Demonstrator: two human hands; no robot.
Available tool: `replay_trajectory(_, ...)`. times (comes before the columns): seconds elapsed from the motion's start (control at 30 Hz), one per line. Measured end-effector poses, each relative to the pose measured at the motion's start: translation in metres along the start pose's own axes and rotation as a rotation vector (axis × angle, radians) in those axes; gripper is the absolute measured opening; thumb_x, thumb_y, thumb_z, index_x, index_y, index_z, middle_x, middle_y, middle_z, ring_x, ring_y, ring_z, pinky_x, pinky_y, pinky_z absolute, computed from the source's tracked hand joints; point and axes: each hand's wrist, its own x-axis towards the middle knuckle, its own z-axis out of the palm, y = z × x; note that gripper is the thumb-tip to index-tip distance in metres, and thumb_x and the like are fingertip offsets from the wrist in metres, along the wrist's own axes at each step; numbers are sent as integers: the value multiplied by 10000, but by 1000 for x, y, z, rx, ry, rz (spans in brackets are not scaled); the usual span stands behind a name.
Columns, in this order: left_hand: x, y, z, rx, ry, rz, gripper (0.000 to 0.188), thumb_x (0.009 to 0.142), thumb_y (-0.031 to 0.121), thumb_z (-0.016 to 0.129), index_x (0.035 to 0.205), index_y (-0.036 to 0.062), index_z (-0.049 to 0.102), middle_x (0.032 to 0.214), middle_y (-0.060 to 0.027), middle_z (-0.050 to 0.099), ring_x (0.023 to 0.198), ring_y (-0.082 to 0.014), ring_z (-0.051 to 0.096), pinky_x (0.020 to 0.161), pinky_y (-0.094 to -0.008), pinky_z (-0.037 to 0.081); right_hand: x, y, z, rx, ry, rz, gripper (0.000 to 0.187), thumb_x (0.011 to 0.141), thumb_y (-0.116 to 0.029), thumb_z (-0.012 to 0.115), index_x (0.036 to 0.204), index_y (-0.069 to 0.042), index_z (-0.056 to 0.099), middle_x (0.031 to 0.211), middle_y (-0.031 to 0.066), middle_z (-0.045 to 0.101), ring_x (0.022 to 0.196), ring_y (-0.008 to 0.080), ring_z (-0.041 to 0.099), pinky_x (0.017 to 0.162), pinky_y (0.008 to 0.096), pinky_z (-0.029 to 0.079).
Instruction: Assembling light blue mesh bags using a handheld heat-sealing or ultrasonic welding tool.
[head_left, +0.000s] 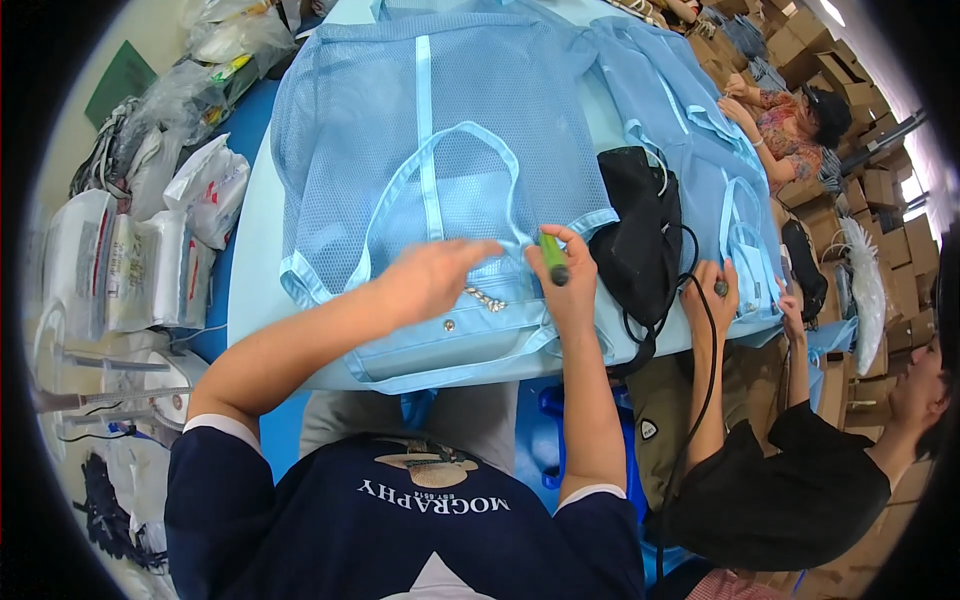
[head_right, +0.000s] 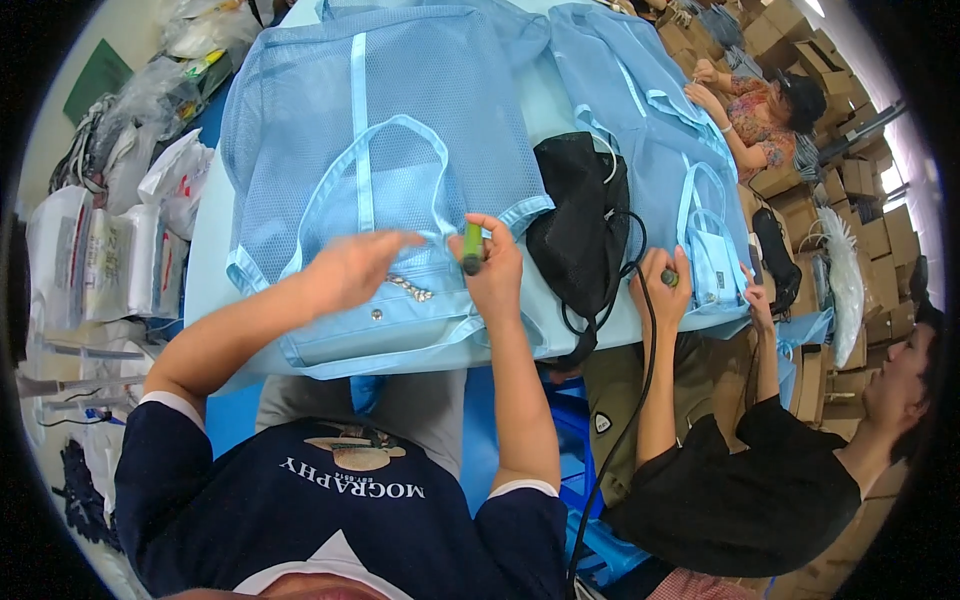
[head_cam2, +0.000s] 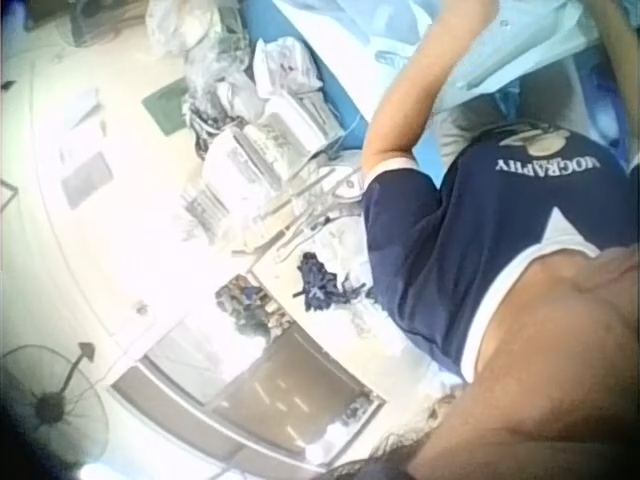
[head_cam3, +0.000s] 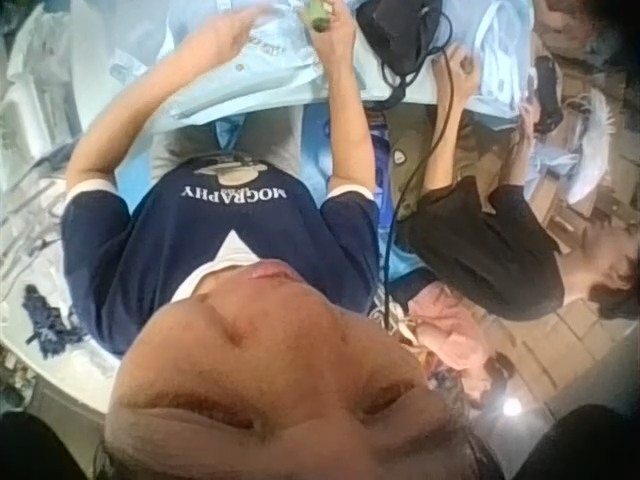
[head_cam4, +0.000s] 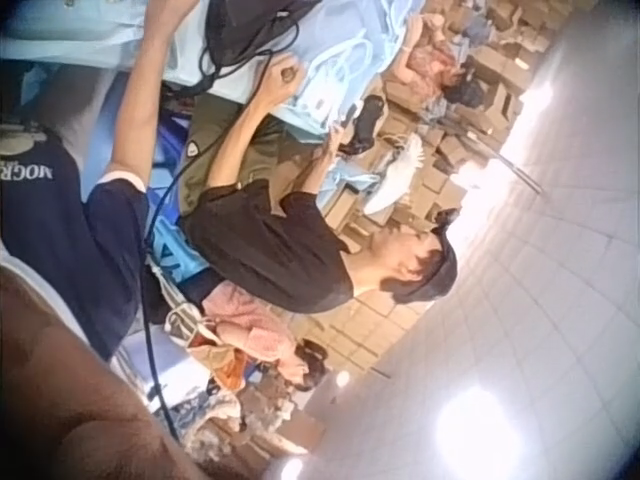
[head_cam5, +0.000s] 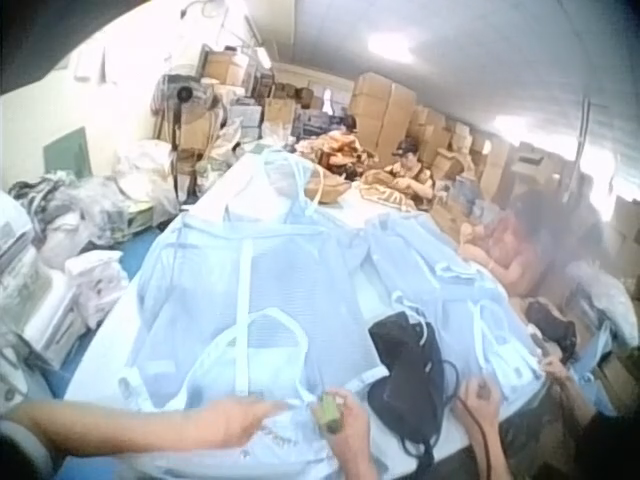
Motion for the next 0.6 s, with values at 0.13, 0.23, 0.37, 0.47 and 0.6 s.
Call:
replay_trajectory(0.13, 24, -19, -22, -330, -51, -275, 433, 832, -30, 530, 1240, 106, 486, 966, -136, 632, 836, -246, 644, 737, -367, 508, 4, 8, -4, 234, 48, -116, 350, 836, -56, 711, 1146, -26, 550, 935, 69, 667, 867, 95, 618, 788, 210, 473)
replay_trajectory(0.23, 30, -32, -26, -504, -171, -377, 430, 831, -44, 507, 1237, 96, 478, 933, -99, 643, 836, -179, 622, 716, -318, 492, 7, 10, 0, 258, 39, -122, 344, 837, -50, 710, 1139, -28, 547, 932, 71, 668, 864, 95, 618, 788, 212, 472)
replay_trajectory(0.37, 34, -39, -24, -707, -183, -407, 522, 807, -60, 512, 1298, 107, 449, 928, -93, 629, 814, -159, 598, 702, -291, 474, 20, 8, 0, 45, 22, -90, 373, 821, -29, 722, 1149, -35, 544, 851, 45, 672, 780, 62, 592, 731, 199, 457)
replay_trajectory(0.47, 30, -24, -14, -241, -7, -242, 567, 792, -52, 544, 1331, 88, 438, 1087, -139, 595, 857, -205, 604, 723, -305, 475, 35, 7, 1, -13, 66, -54, 381, 807, -23, 735, 1138, -39, 545, 727, -4, 622, 663, 32, 520, 616, 185, 407)
replay_trajectory(0.6, 33, 3, -10, 589, 167, 152, 601, 796, 15, 600, 1369, 39, 419, 1396, -182, 419, 1147, -304, 518, 884, -402, 445, 46, 22, 8, -87, 128, -70, 364, 783, -37, 747, 1098, -51, 565, 658, 10, 590, 611, 60, 499, 551, 243, 411)
